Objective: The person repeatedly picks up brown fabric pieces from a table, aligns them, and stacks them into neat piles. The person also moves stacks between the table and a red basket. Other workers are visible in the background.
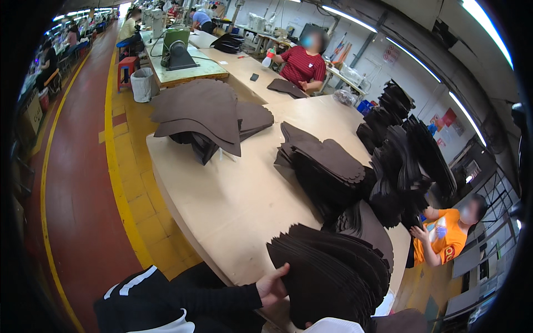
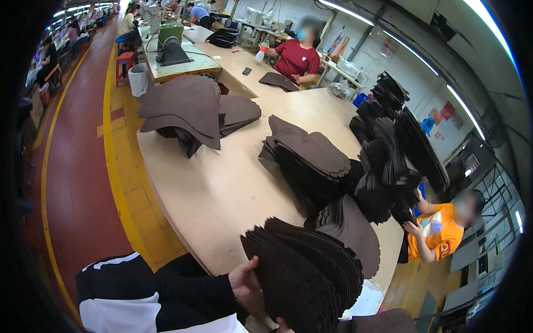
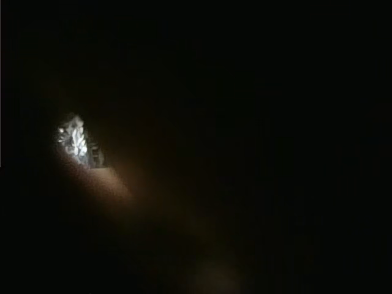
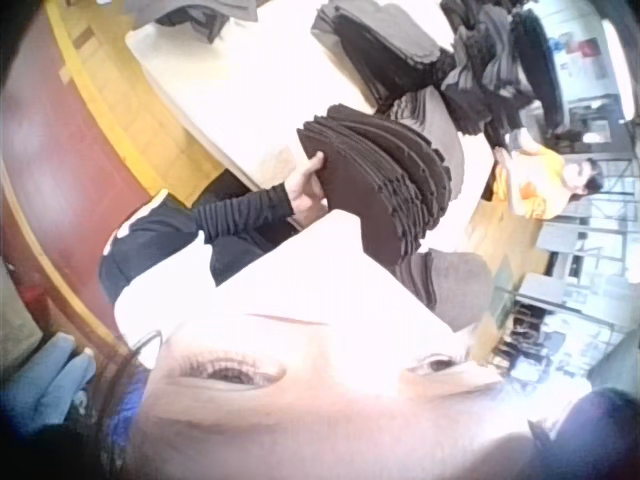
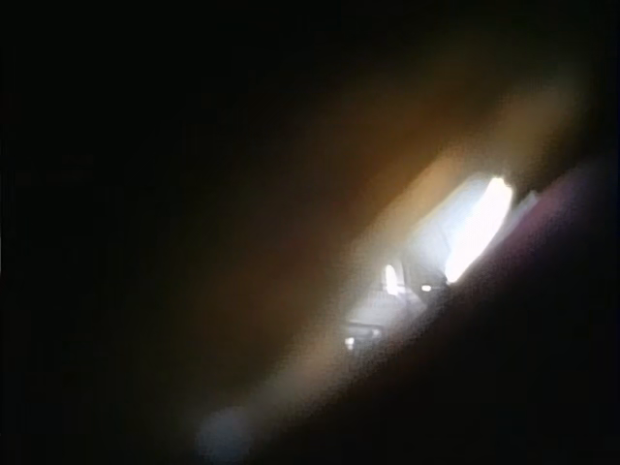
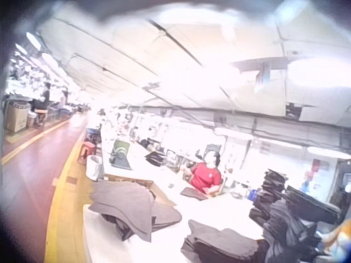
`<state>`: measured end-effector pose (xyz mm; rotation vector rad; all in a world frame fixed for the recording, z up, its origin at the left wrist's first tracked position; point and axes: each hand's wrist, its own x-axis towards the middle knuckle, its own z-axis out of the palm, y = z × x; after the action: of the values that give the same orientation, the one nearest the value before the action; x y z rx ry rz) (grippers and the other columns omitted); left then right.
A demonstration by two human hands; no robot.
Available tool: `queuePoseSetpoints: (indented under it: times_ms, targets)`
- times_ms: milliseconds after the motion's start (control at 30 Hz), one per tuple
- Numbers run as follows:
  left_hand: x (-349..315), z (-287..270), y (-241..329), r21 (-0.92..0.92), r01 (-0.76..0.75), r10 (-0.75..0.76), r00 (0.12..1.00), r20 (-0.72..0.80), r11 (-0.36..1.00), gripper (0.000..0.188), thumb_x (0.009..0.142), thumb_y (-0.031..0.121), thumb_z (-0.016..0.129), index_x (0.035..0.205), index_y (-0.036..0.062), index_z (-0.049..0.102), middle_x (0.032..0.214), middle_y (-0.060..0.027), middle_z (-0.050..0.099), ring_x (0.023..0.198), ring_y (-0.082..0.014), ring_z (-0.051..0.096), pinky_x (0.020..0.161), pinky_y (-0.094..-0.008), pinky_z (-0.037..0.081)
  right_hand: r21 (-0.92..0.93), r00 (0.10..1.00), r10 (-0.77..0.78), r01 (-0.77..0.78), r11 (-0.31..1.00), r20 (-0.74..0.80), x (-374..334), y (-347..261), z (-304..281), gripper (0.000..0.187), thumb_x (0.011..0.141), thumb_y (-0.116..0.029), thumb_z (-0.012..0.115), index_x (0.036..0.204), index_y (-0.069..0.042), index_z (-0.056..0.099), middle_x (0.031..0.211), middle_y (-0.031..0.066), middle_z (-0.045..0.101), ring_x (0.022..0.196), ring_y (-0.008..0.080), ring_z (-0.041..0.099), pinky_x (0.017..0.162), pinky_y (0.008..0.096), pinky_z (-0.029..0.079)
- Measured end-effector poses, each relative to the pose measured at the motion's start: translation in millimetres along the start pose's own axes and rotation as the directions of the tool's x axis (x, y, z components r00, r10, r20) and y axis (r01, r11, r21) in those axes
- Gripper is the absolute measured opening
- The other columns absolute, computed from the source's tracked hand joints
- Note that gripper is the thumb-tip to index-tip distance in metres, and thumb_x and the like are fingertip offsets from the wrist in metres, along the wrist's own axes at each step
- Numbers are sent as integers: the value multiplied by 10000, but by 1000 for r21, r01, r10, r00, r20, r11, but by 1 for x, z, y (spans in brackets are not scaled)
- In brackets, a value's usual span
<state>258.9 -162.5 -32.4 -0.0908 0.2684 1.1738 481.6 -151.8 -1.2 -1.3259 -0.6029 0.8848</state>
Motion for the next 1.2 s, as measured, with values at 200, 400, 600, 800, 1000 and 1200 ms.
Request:
queuePoseSetpoints:
  times_ms: [200,400,600,800,1000,1200]
  targets:
    - [-10,-25,37,186,-209,112,897,428,960,824,850,507,766,1484,89,445,1498,-52,515,1401,-243,443,1179,-425,291,-80,994,-88,93,992,65,-6,-9,17,671,831,-257,764,1378,-7,466,1321,215,576,1184,342,573,1024,479,495]
    - [-29,-35,66,199,-409,350,895,276,890,1132,758,277,887,1619,208,156,1573,-77,392,1403,-269,431,1186,-449,298,-137,980,-148,165,977,130,-10,-16,35,650,840,-253,760,1367,4,478,1308,210,586,1173,331,578,1019,468,493]
    - [-32,12,165,586,-498,-61,792,607,-640,1511,547,330,994,1609,34,-39,1657,-233,133,1544,-383,117,1253,-478,119,-184,975,-177,200,962,135,-14,-20,44,630,850,-249,755,1356,15,489,1294,205,596,1162,320,583,1015,457,491]
    - [-5,-40,160,614,-723,-185,682,707,-316,1437,553,406,979,1613,27,88,1534,-220,396,1384,-386,422,1172,-459,321,-207,967,-176,213,955,183,-18,-21,56,611,860,-245,751,1345,27,501,1281,201,606,1151,309,588,1010,446,489]
    - [-7,-58,141,660,-726,-3,673,740,-193,902,692,260,916,1447,58,466,1337,-171,584,1266,-318,545,1076,-430,425,-237,962,-188,234,943,200,-23,-21,61,591,870,-242,747,1335,38,512,1268,196,616,1141,298,593,1005,435,487]
    - [-27,-29,159,687,-721,-42,692,721,-90,820,747,146,870,1448,18,464,1410,-164,549,1325,-306,510,1108,-406,407,-254,958,-184,238,937,218,-29,-22,61,573,879,-238,743,1324,49,524,1255,191,626,1130,287,598,1000,424,484]
